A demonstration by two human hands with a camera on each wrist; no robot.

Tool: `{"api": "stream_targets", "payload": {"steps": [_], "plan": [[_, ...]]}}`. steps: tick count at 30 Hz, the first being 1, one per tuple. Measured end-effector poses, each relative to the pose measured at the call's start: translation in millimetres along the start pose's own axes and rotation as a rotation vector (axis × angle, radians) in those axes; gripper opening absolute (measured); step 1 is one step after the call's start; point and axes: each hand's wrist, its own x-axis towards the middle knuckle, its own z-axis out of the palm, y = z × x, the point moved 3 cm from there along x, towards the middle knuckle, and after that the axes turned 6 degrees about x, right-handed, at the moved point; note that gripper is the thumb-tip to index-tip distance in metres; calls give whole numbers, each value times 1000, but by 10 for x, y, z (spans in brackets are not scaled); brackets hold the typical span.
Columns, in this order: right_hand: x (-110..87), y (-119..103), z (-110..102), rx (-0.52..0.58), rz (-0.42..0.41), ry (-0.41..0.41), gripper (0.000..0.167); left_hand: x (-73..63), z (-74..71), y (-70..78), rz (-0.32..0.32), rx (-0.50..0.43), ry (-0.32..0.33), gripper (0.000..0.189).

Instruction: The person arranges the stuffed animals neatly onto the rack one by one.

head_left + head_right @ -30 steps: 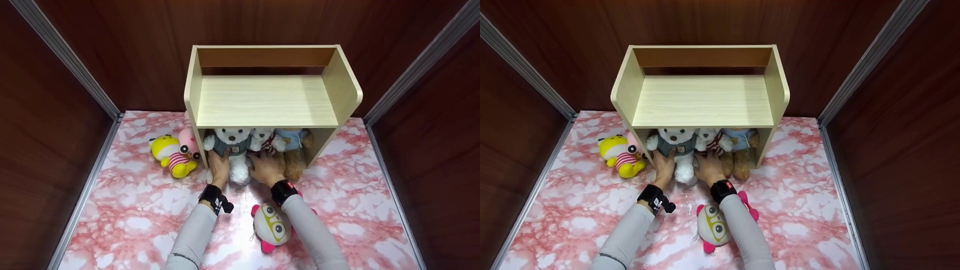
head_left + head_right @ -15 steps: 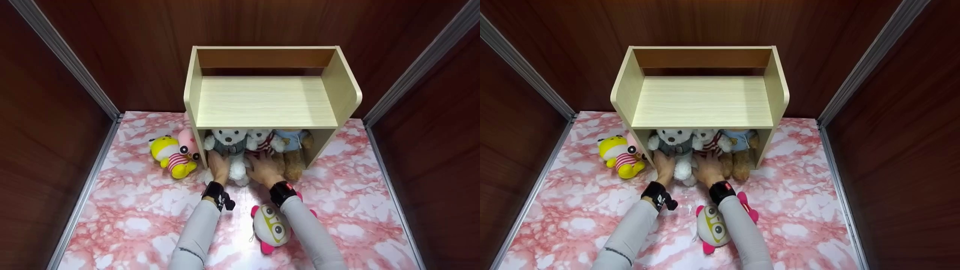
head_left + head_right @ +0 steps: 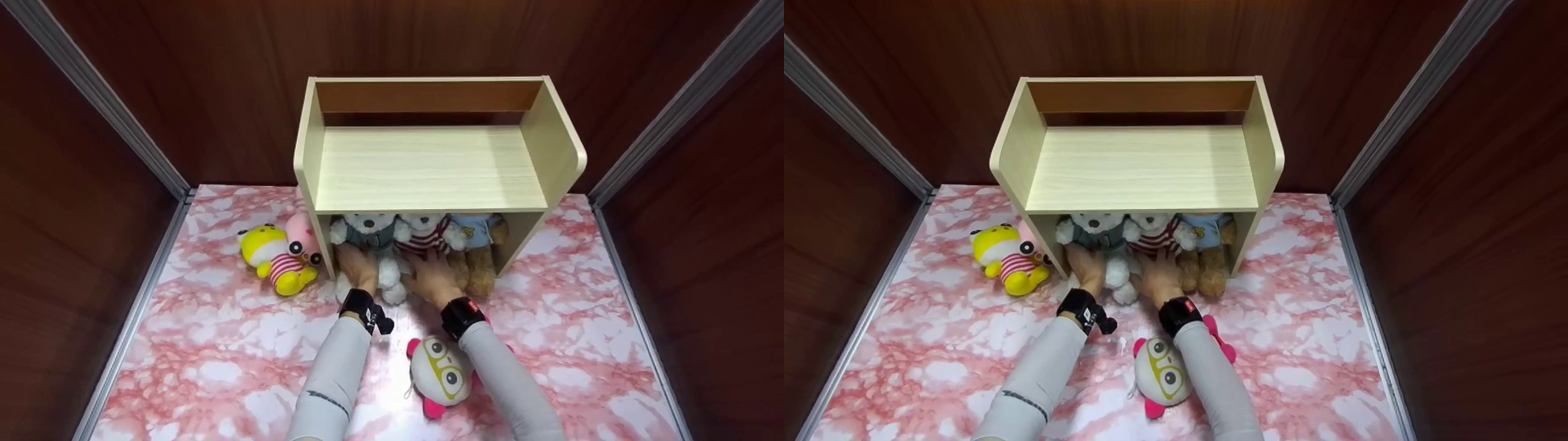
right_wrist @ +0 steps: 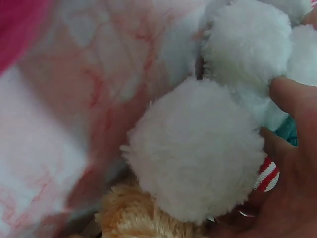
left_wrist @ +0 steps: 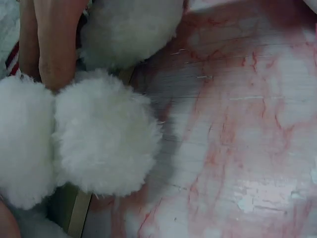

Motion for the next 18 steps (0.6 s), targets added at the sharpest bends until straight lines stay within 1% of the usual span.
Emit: {"api": "stream_targets", "payload": {"steps": [2,4,6,9,11,13,15,18], "plan": [[-21,15,-13,10,13,13,59,14,14,5,-4,16,-2,30],[-28,20,-21,20,26,3,60,34,26,10,-9,23,-8,37],[-24,29,-33,30,43,-23,61,59,50,20,-14,24,-13,45],[-10,5,-20,41,96,-98,62,109,25,7,-17,14,8,43],[2,3,-20,40,129,-139,61,130,16,12,5,16,23,37],[10,8,-24,41,151,-167,60,139,8,23,32,19,23,32],[14,10,-35,42,148,-169,60,137,-6,35,59,21,7,33],[4,17,-40,36,113,-139,59,119,-47,43,88,15,-40,38]]}}
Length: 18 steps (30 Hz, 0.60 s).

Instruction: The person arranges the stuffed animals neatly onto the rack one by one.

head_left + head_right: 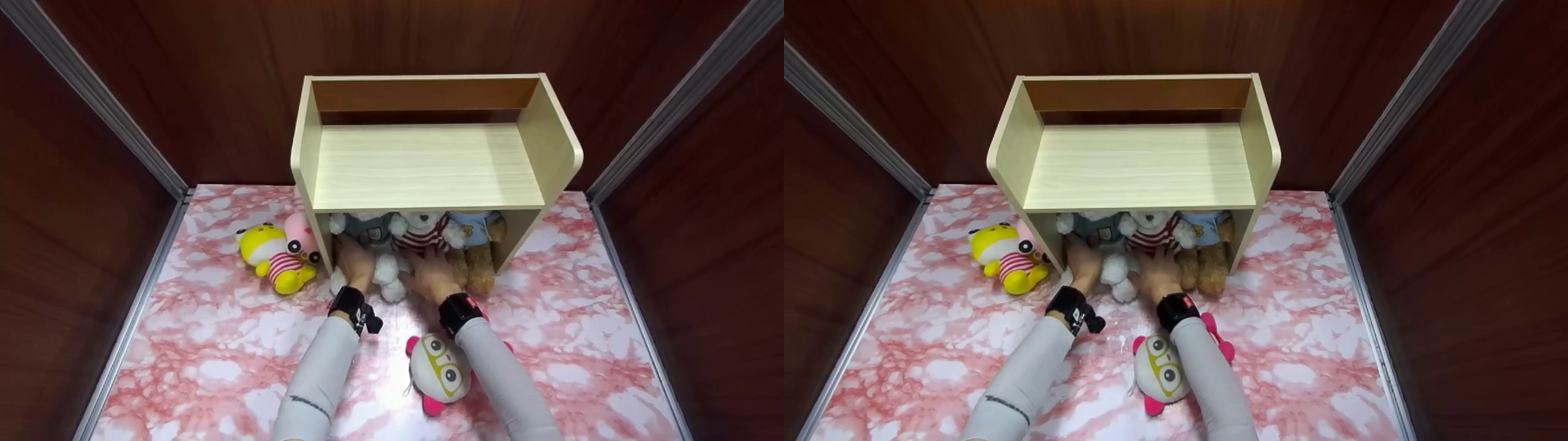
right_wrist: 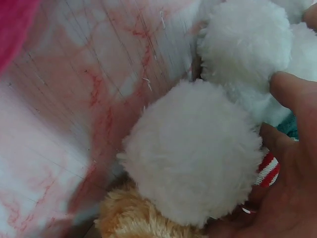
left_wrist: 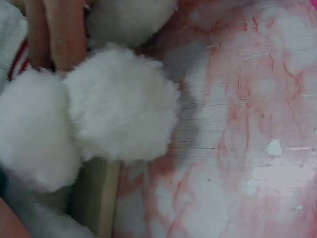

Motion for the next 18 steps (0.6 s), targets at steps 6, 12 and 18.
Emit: {"api": "stream_targets", "payload": {"steps": [6,12,18], "plan": [[-18,16,5,-4,-57,47,58,-51,-125,-11,50,-91,-42,35],[-24,17,-10,-4,-48,38,57,-200,-191,2,129,-136,-16,50],[-10,15,-14,1,-32,23,56,-324,-249,62,134,-107,-20,54]]}}
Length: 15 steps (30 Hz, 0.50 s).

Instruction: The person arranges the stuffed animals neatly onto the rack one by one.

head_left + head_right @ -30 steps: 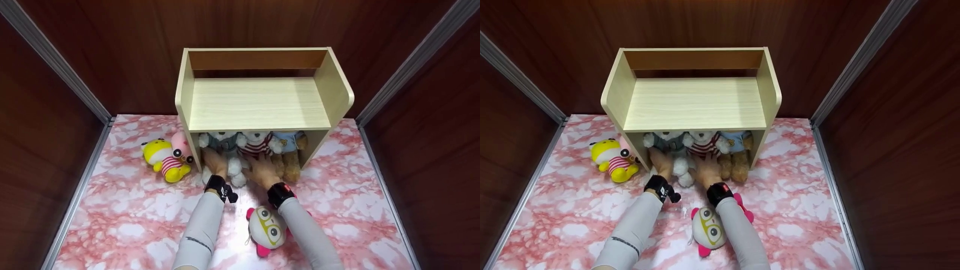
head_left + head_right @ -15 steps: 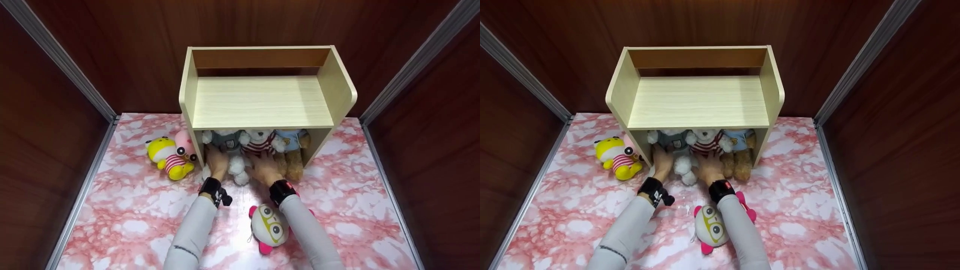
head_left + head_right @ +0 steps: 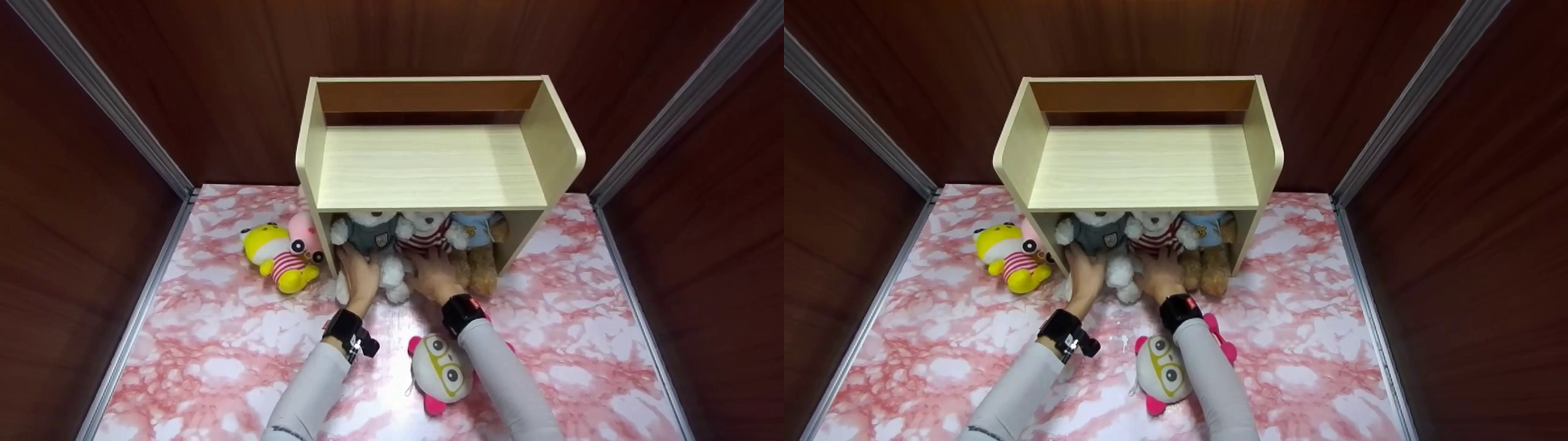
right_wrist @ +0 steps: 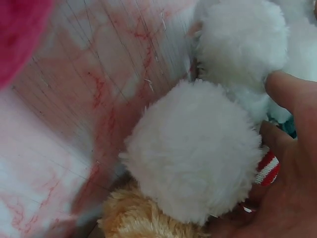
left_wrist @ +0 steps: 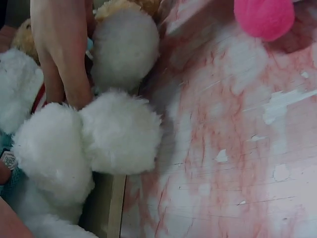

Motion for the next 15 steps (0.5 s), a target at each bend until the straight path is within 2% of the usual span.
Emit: {"api": "stream_targets", "payload": {"steps": [6,12,15], "plan": [[-7,1,16,24,-25,28,56,-98,-60,15,54,50,6,63],[-5,3,21,8,-27,21,59,-206,-107,21,225,59,123,61],[-4,0,17,-8,-37,41,59,-240,-92,35,293,132,112,61]]}}
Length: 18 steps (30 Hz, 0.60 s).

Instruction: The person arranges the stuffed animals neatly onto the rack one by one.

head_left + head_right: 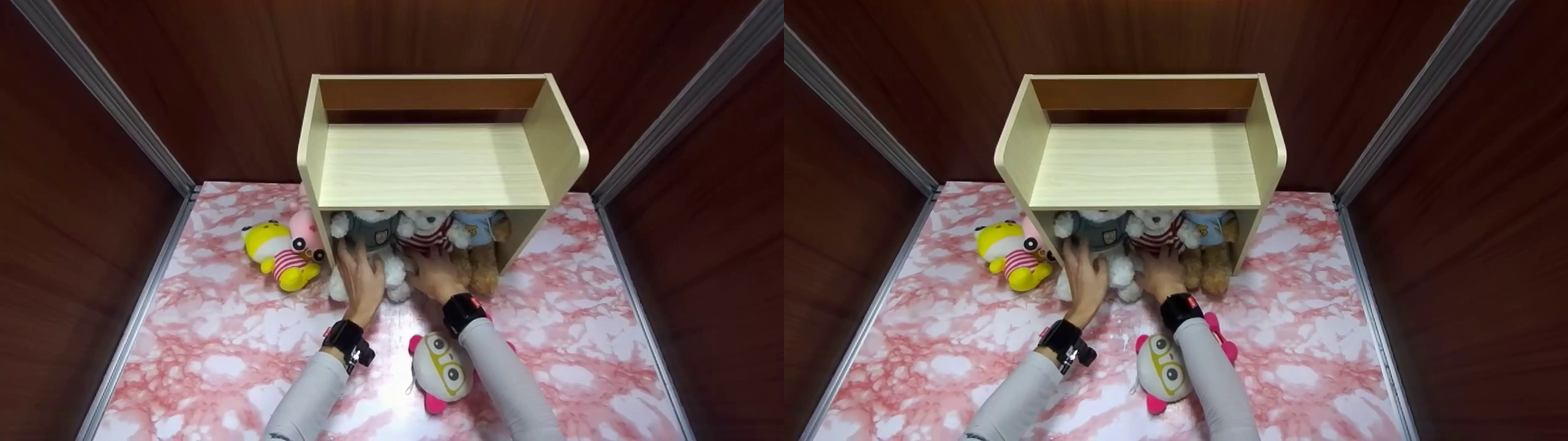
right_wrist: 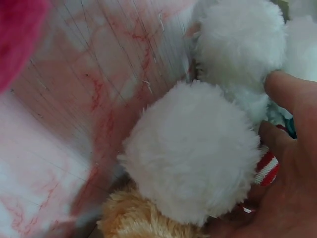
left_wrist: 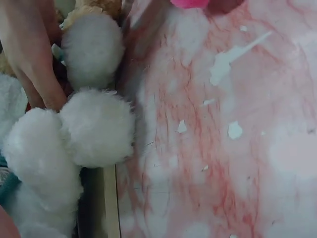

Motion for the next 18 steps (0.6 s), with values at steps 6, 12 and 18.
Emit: {"api": "stream_targets", "payload": {"steps": [6,12,18], "plan": [[-15,-22,-2,-9,-38,38,60,-32,111,-40,62,147,-179,84],[-10,-21,0,-24,-16,33,59,36,234,-133,75,165,-251,88],[5,-10,0,-8,30,-12,59,114,328,-220,91,151,-262,89]]}}
